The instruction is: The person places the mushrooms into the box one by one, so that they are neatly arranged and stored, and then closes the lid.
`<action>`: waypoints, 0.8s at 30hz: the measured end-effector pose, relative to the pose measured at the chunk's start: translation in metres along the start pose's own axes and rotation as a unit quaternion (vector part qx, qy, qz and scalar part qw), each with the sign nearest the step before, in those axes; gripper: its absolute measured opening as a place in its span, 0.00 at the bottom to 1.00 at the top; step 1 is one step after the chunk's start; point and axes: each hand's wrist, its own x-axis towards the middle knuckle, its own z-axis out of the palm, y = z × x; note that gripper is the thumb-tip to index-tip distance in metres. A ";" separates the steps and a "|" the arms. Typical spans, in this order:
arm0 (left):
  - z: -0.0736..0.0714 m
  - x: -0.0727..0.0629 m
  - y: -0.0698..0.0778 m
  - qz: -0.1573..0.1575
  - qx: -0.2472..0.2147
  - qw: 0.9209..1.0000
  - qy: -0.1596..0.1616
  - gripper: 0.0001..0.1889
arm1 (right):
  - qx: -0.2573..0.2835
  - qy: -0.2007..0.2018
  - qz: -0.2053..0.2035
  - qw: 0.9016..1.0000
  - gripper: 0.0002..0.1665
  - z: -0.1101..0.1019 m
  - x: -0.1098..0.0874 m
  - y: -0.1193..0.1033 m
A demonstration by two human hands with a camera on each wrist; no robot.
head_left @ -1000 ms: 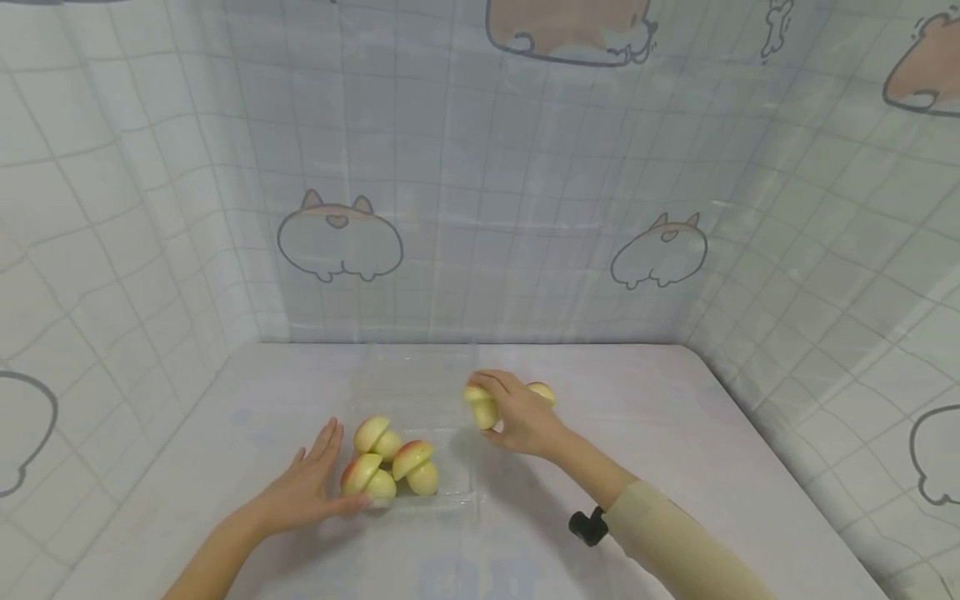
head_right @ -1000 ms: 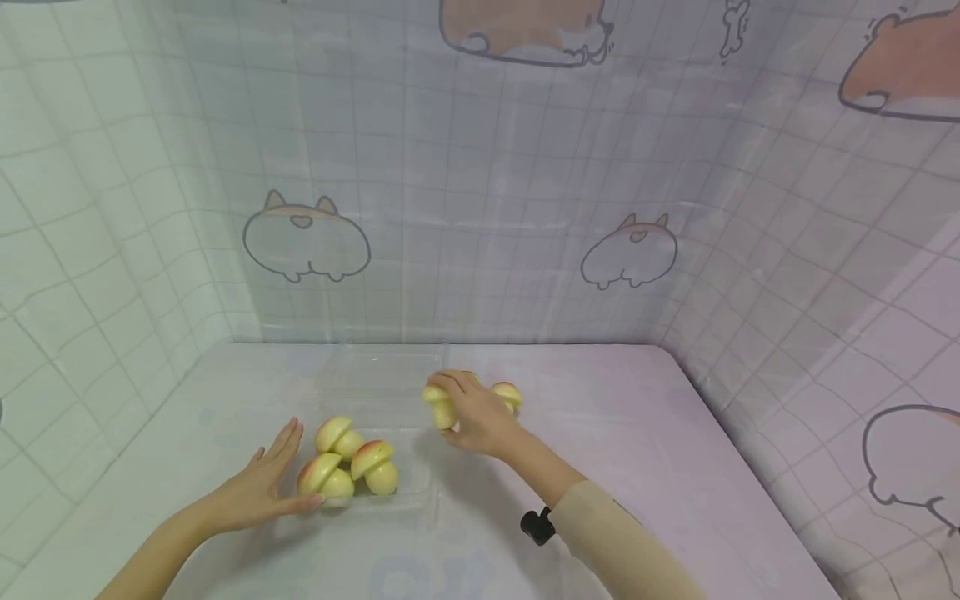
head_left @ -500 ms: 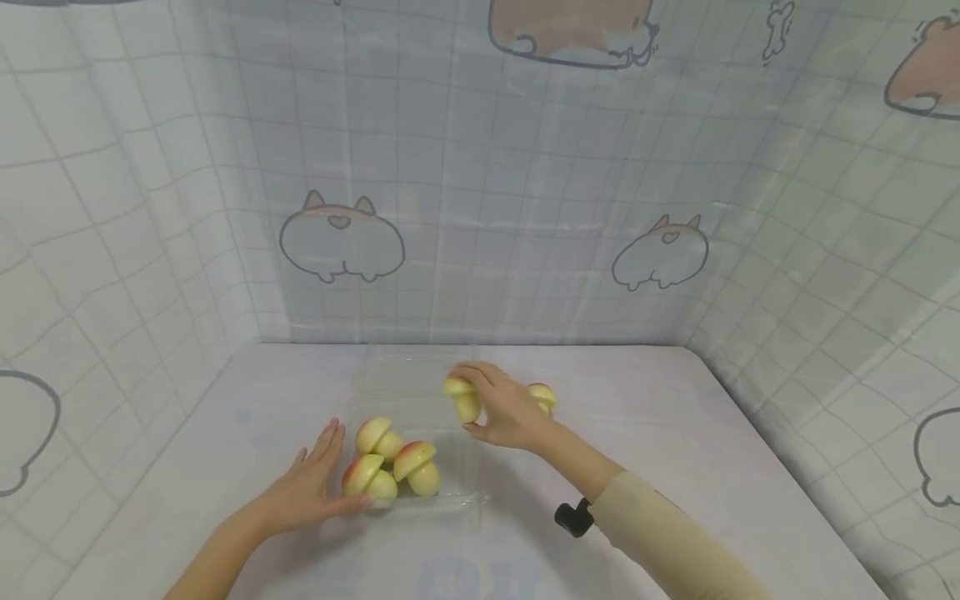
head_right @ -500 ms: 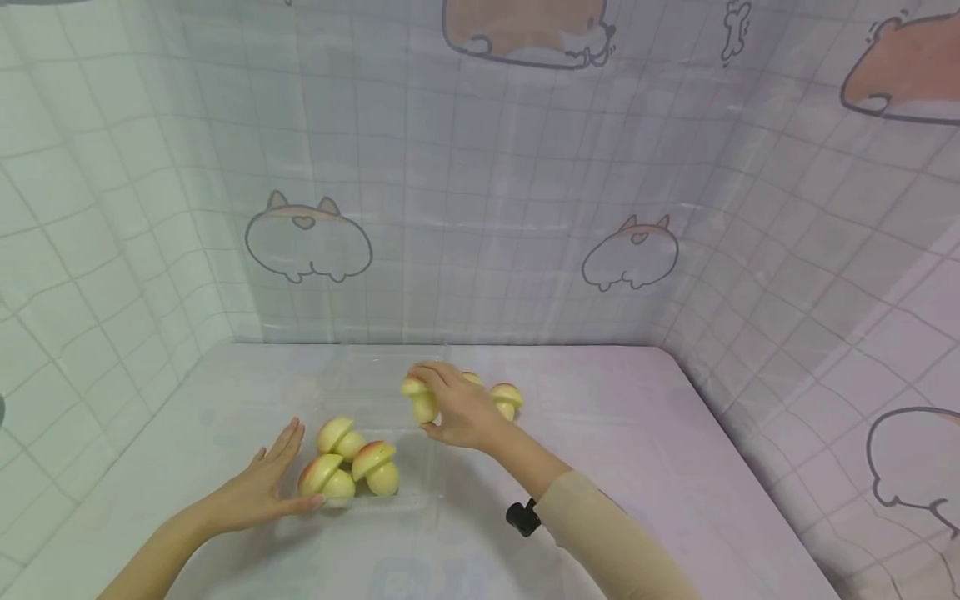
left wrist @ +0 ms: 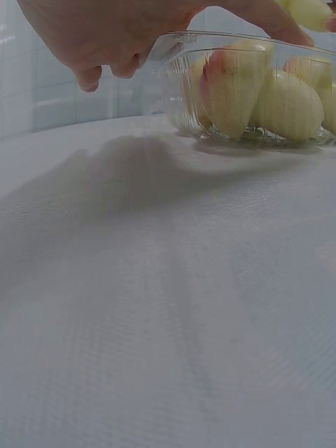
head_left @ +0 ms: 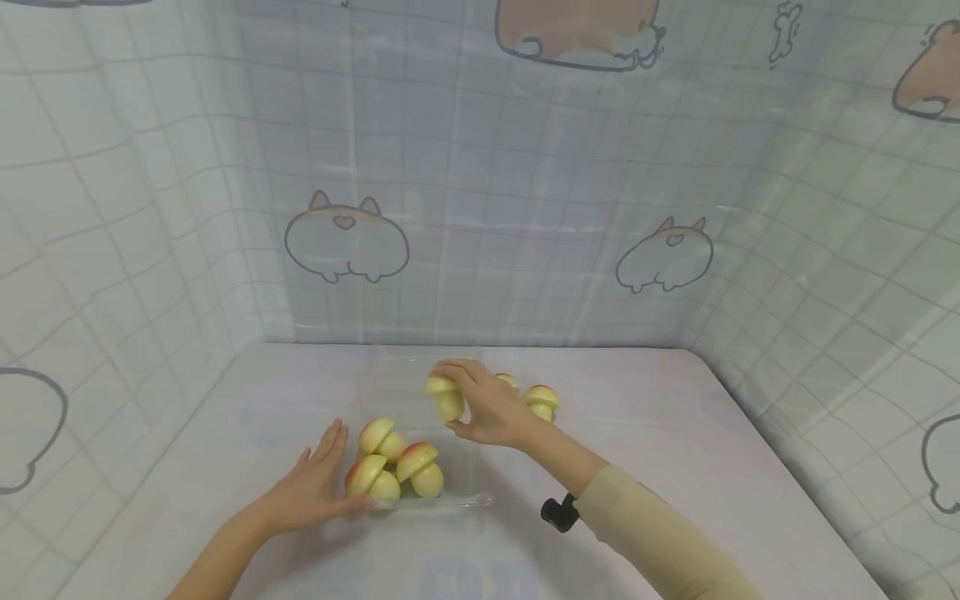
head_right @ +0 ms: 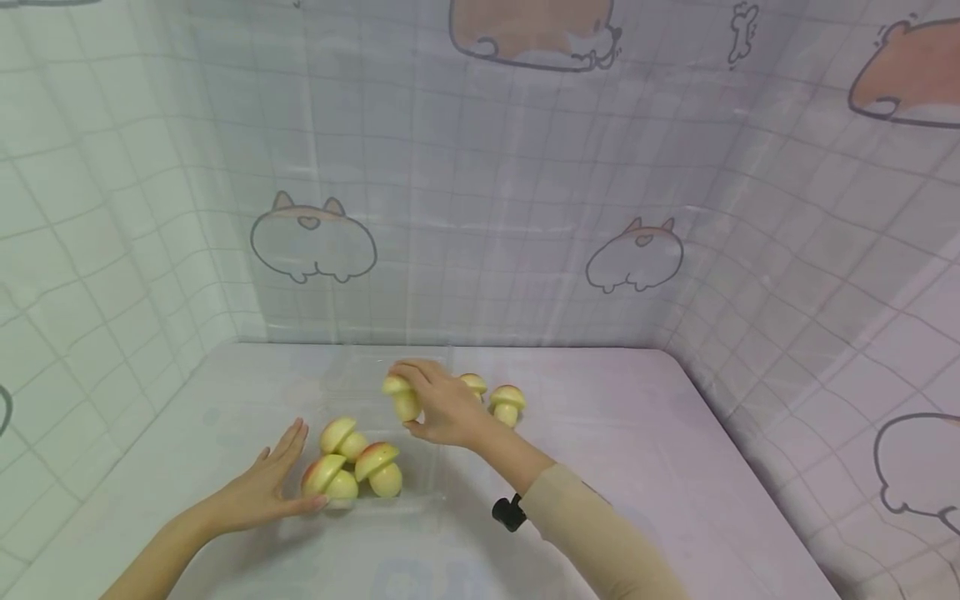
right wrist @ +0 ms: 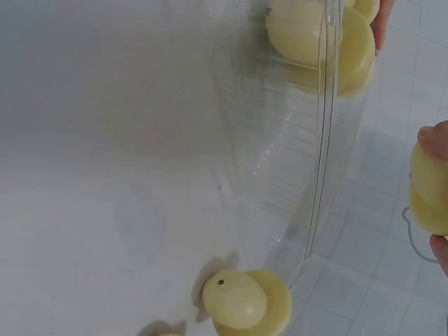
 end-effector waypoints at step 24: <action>-0.003 -0.001 0.003 -0.011 -0.005 1.000 -0.016 0.60 | -0.013 -0.241 -0.019 0.970 0.45 0.042 0.039 -0.017</action>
